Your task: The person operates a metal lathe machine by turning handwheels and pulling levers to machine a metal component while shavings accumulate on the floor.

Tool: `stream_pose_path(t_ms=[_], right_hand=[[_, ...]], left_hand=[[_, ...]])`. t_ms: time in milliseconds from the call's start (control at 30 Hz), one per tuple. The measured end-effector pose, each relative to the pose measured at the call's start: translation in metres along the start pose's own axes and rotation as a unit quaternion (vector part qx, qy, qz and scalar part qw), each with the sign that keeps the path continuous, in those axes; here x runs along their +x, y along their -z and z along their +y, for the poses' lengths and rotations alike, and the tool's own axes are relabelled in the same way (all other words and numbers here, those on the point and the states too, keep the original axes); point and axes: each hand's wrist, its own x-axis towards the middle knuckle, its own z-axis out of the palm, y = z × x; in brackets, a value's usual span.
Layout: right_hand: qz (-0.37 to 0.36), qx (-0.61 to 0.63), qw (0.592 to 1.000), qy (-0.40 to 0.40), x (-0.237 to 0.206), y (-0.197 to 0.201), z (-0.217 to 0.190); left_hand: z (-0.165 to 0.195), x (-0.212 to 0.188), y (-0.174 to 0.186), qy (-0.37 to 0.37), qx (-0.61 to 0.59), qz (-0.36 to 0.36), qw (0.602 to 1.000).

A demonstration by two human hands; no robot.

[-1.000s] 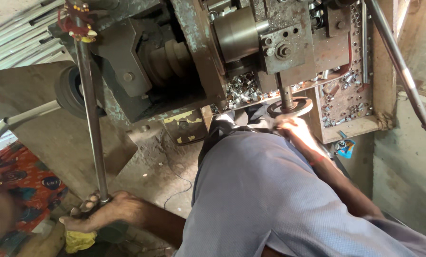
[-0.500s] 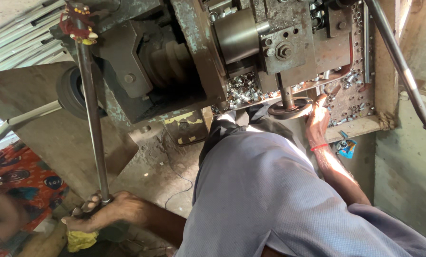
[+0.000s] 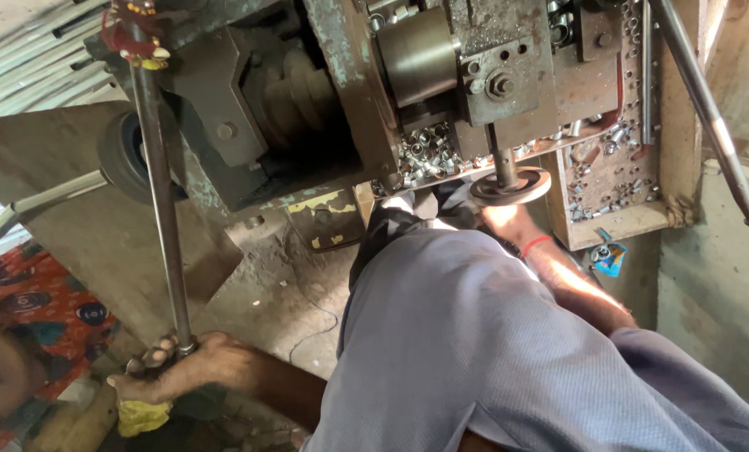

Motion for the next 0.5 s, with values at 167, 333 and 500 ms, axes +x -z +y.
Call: stream_pose_path(t_ms=[167,333,500], right_hand=[[-0.054,-0.007,0.995,-0.087,-0.017,0.063,0.002],[-0.225,0.044,0.973,-0.005,-0.014,0.034,-0.006],[-0.113,-0.367,0.908,0.170,0.026,0.044,0.010]], left_hand=[[0.000,-0.005,-0.004,-0.015,0.020,-0.010,1.000],[0.003,-0.014,-0.002,0.002,0.032,-0.010,0.999],[0.003,-0.026,0.010,-0.007,0.030,-0.039,0.999]])
